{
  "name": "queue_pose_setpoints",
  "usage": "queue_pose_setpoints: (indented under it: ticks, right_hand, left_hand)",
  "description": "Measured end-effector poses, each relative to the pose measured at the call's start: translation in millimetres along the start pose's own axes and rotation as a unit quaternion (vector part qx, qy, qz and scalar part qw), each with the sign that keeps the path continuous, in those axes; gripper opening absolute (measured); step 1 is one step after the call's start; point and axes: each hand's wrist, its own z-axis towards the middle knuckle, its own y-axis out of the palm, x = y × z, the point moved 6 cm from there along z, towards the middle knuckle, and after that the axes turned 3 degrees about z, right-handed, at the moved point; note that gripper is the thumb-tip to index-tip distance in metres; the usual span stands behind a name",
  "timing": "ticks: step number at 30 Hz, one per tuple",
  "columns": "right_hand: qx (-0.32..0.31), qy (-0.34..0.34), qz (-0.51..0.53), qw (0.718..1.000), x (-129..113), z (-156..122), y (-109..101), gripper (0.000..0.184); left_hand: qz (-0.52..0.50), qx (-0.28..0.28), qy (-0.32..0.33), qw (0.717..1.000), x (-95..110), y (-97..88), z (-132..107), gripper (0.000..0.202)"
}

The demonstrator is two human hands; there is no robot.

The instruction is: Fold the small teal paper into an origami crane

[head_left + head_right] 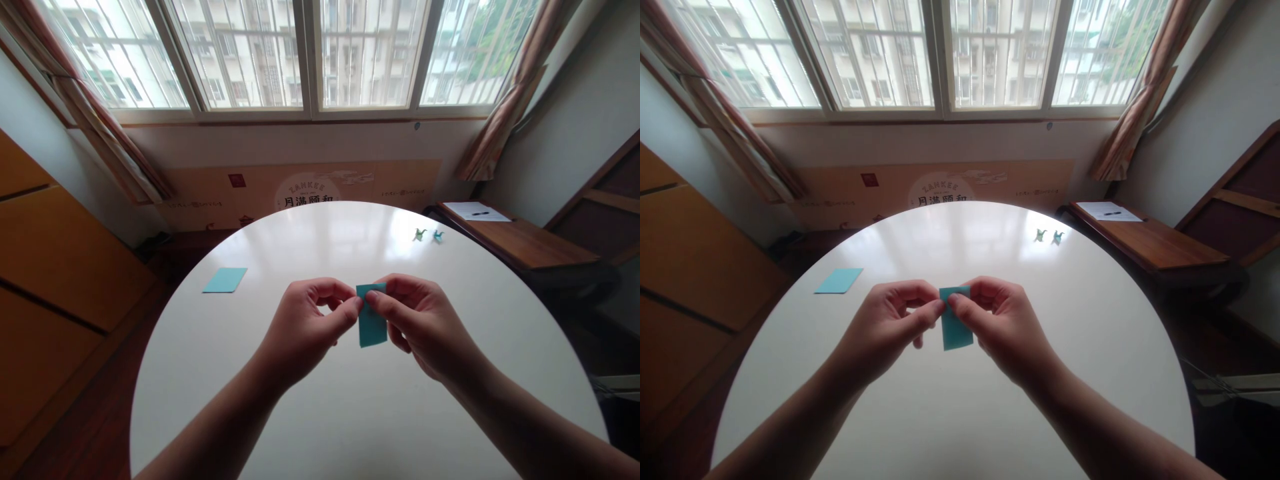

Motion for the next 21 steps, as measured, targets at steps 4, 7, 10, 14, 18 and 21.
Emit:
queue_pose_setpoints:
  ticks: [4, 7, 10, 14, 18, 21]
  right_hand:
    - [0.005, -0.010, -0.016, 1.000, 0.0, -0.1, -1.7, 0.025]
    - [-0.001, -0.019, -0.031, 0.999, 1.0, -0.6, -2.3, 0.024]
    - [-0.003, -0.022, -0.029, 0.999, 3.0, 0.1, -2.3, 0.024]
    - [0.019, -0.014, 0.001, 1.000, 4.1, 2.7, -3.5, 0.025]
    - [0.027, 0.033, 0.040, 0.998, 7.5, 4.7, -4.5, 0.024]
    - [0.038, 0.060, 0.060, 0.996, 9.5, 5.4, -7.9, 0.021]
  left_hand:
    - [-0.005, 0.011, -0.001, 1.000, -0.7, -0.5, 0.3, 0.015]
    - [-0.014, 0.019, -0.004, 1.000, -2.4, -0.3, 0.8, 0.016]
    - [-0.015, 0.017, -0.004, 1.000, -3.8, 0.6, 1.4, 0.016]
    - [-0.008, 0.021, 0.003, 1.000, -3.9, 0.1, 1.6, 0.016]
    - [-0.006, 0.029, 0.012, 1.000, -1.8, -0.5, 1.6, 0.015]
    - [-0.006, 0.033, 0.011, 0.999, -0.9, -1.0, 2.1, 0.016]
